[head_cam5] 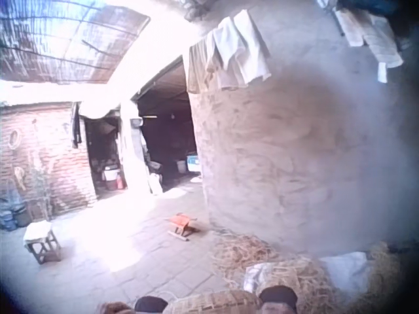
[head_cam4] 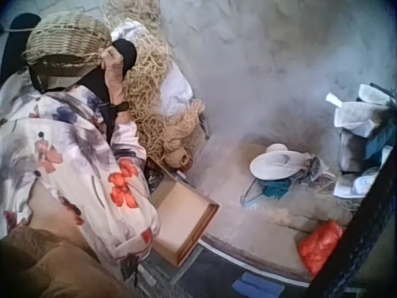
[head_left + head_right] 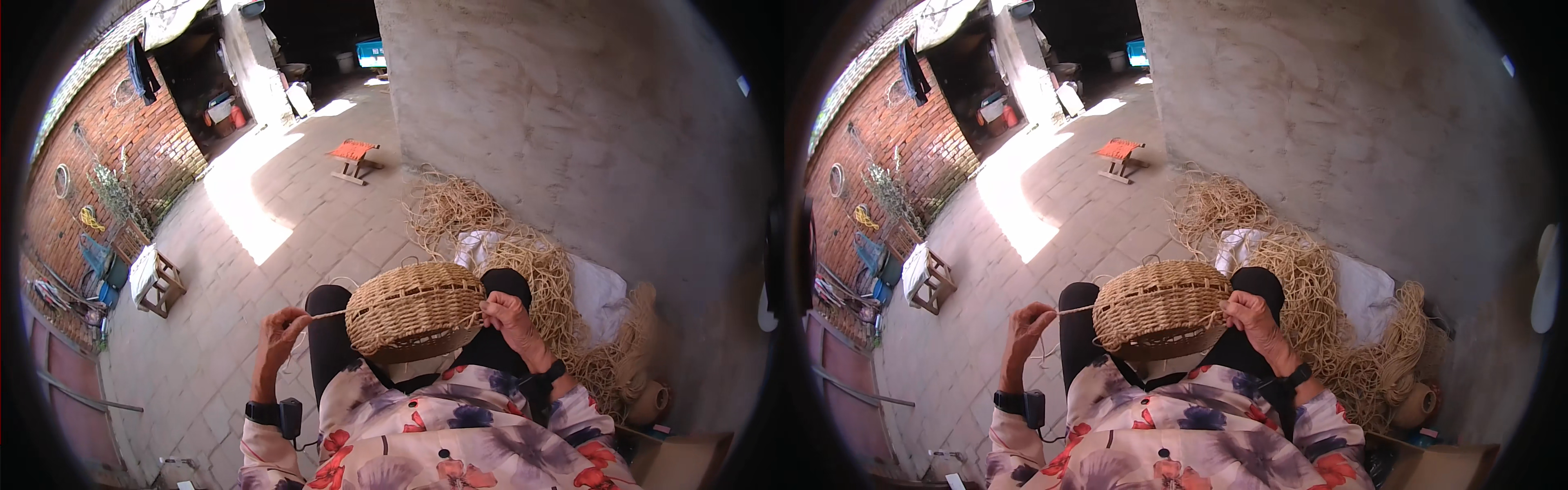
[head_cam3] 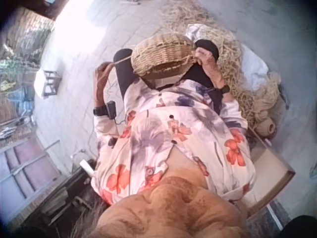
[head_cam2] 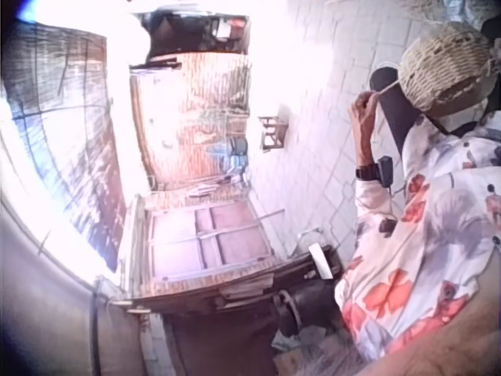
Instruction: Hand-weaving a small round basket using straw or willow materials.
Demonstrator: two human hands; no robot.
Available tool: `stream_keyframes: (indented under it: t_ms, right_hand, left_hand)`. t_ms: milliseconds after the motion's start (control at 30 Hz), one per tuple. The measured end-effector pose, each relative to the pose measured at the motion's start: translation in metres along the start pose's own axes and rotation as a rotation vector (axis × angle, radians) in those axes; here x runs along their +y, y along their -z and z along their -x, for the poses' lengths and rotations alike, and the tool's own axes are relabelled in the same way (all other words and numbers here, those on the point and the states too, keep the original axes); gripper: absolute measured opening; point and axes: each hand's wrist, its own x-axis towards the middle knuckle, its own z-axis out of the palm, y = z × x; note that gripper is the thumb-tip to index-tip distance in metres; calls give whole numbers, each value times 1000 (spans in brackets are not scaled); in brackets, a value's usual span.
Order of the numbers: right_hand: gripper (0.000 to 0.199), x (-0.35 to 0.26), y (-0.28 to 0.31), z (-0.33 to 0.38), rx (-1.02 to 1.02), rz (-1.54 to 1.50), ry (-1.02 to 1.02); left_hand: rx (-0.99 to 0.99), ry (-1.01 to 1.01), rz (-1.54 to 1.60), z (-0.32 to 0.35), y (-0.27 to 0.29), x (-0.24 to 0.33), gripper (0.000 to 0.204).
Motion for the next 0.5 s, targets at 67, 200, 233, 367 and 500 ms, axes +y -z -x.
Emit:
stream_keyframes:
  t_ms: [67, 200, 233, 367, 500]
  right_hand:
    - [17, -25, 3, -5, 80, 722, 296]
    - [7, -96, -51, 1, 336, 804, 652]
    - [8, -110, -69, 4, 275, 725, 704]
    - [13, -114, -118, -5, 16, 926, 934]
    - [26, -71, -114, -23, -289, 888, 532]
  left_hand:
    - [111, -134, -54, -2, 14, 1, 8]
    - [172, -604, -245, -4, -6, 88, 16]
    - [118, -660, -218, 2, -18, 100, 18]
    - [-238, -1009, -238, 12, -65, 121, 32]
    - [-439, -1063, -146, 21, -99, 126, 27]
